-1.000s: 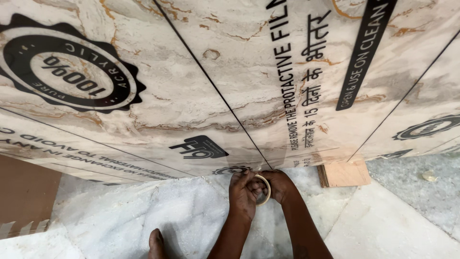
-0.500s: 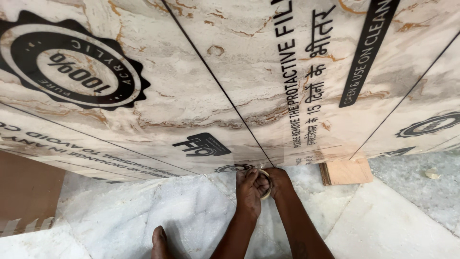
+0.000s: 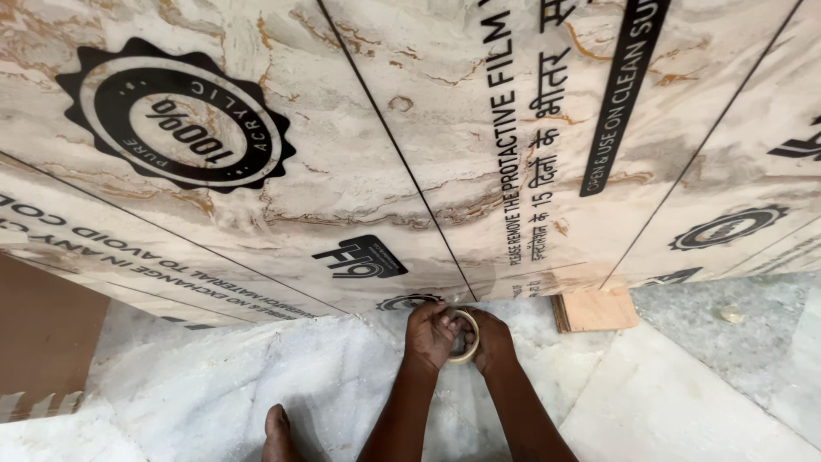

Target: The person applies masking tape to the bottom edge of a wooden cabinet. They sit on the floor and use both hands to unroll and press the tape along the seam where the cabinet meets the floor, working from right to left.

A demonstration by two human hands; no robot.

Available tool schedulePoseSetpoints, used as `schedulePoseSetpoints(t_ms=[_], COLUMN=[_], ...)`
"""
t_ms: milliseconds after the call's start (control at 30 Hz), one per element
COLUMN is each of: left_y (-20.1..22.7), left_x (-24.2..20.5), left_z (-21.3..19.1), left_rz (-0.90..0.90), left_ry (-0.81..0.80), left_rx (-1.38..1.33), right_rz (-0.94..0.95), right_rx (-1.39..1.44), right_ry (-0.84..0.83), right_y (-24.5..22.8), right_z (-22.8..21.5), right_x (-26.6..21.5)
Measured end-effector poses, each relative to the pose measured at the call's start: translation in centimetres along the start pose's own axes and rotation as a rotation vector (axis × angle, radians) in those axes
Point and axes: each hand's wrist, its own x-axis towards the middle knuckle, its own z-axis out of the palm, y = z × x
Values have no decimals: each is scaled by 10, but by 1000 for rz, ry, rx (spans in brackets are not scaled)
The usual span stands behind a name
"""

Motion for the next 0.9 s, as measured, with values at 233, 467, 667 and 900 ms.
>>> schedulePoseSetpoints(t_ms=[233, 467, 667, 900], left_y=[-2, 7, 21, 13], left_x=[-10, -53, -77, -84], left_z=[12, 46, 80, 107], left_rz=[59, 210, 302, 274], left_ry=[-108, 334, 575, 756], left_rx=[-108, 756, 1574, 1636], right_rz=[-21, -113, -158, -206], right_rx=[-27, -230, -312, -275], right_ry=[9, -46, -63, -81], right_y=[-2, -3, -1, -5], right_z=[-6, 4, 4, 5], right_x=[-33, -50, -43, -46])
